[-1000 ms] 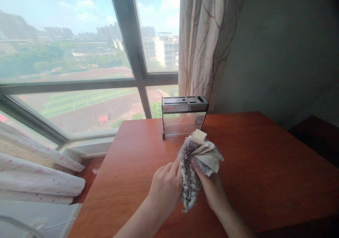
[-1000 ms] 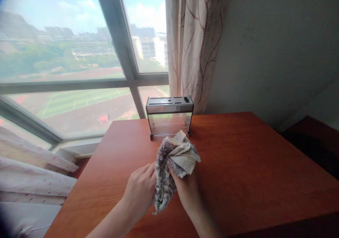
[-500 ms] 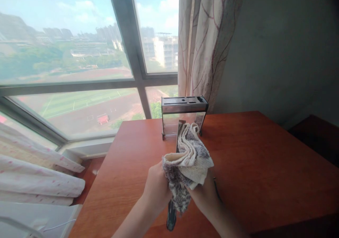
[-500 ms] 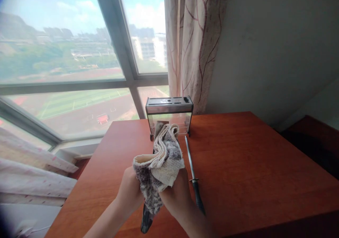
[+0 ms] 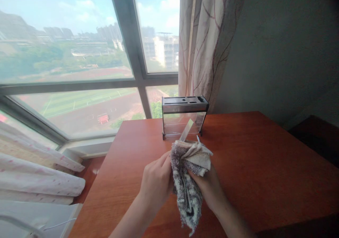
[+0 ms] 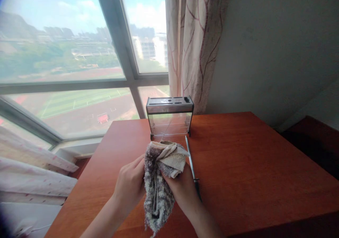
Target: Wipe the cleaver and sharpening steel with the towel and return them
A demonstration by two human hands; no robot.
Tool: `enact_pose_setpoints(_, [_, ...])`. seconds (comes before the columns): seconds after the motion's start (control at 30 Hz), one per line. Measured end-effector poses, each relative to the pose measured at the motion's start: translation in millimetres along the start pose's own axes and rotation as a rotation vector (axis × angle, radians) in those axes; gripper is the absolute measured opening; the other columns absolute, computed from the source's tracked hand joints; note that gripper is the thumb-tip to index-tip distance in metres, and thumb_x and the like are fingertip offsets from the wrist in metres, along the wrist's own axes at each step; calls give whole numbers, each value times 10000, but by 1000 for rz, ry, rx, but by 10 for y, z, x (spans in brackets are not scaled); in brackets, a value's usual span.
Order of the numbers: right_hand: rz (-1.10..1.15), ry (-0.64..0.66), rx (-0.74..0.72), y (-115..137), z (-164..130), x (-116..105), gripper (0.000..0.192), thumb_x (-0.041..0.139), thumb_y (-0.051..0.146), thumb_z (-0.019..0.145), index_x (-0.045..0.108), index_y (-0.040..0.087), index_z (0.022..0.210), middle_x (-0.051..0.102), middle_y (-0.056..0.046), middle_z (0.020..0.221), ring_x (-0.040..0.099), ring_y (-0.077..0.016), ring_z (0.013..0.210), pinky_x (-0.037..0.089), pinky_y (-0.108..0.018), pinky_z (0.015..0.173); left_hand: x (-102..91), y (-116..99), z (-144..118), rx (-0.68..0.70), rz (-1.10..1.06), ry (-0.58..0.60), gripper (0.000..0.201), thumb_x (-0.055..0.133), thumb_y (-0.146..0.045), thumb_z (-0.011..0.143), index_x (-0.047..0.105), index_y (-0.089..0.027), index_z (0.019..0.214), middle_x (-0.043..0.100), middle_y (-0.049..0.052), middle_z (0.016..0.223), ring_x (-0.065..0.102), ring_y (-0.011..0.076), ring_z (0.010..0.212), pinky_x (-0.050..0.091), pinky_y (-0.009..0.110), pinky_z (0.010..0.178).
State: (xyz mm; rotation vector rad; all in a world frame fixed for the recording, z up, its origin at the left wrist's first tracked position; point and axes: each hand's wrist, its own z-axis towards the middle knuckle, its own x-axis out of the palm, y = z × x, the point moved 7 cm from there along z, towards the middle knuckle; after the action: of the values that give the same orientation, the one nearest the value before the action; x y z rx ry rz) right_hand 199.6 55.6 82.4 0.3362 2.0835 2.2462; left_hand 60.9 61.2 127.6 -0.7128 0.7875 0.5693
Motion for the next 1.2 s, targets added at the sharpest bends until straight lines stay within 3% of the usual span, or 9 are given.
enact_pose_setpoints(0.07, [125,-13,108,-133,-17,-87,405,759,382,700,705,211,1064,750,-66,985,667,-303,1015,488,-427,950,-29,118,23,-108,-109,-8,205,420,-182,899,612,-197,971,696,64,896,650,180,785,468,236,675])
enact_pose_setpoints(0.2, [321,-64,274,-340,3,-223,450,775,417,690,687,223,1085,735,-55,1073,627,-306,1111,457,-429,981,-77,443,6,-377,-263,-70,270,443,-286,925,565,-182,707,511,-29,580,480,120,544,360,208,536])
enact_pose_setpoints(0.4, [294,-47,302,-477,100,-269,413,782,398,698,689,221,1060,713,-44,1143,571,-295,1197,392,-421,1049,-103,768,-147,-584,-550,-122,295,512,-407,877,573,-160,729,469,-31,626,424,124,583,329,209,514])
enact_pose_setpoints(0.63, [265,65,313,-593,144,-89,439,710,435,769,644,238,1155,701,-35,1155,573,-272,1191,398,-424,1046,-263,668,-219,-541,-331,-111,284,488,-355,891,552,-166,689,399,-45,581,365,106,532,279,206,476])
enact_pose_setpoints(0.73, [143,142,285,-609,199,-40,408,633,461,821,639,239,1163,682,-30,1191,546,-253,1225,378,-401,1060,-274,613,-216,-503,-286,-69,291,466,-350,906,549,-169,693,389,-48,566,375,105,518,282,209,483])
enact_pose_setpoints(0.83, [-250,195,154,-543,284,-87,324,576,450,846,690,213,1034,714,-65,1086,568,-273,1189,403,-378,1002,-260,599,-226,-467,-250,-32,286,452,-343,918,575,-167,729,419,-49,559,407,107,514,298,212,500])
enact_pose_setpoints(1.0, [-971,107,89,-392,361,-413,345,438,396,892,675,169,784,718,-158,802,673,-319,805,421,-354,678,-257,603,-255,-429,-198,-14,295,432,-336,934,593,-165,756,450,-48,570,436,109,521,311,219,519])
enact_pose_setpoints(1.13, [-820,137,72,-307,339,-536,463,304,467,951,608,194,734,703,-101,770,655,-261,762,408,-313,651,-278,566,-239,-408,-157,-9,302,427,-329,939,583,-169,736,438,-54,552,438,107,499,310,223,510])
enact_pose_setpoints(1.2, [-683,200,114,-354,312,-484,416,395,523,920,625,190,825,718,-85,855,664,-250,831,437,-298,696,-299,525,-224,-389,-145,-16,288,427,-315,939,587,-173,746,457,-52,554,458,109,503,320,222,512])
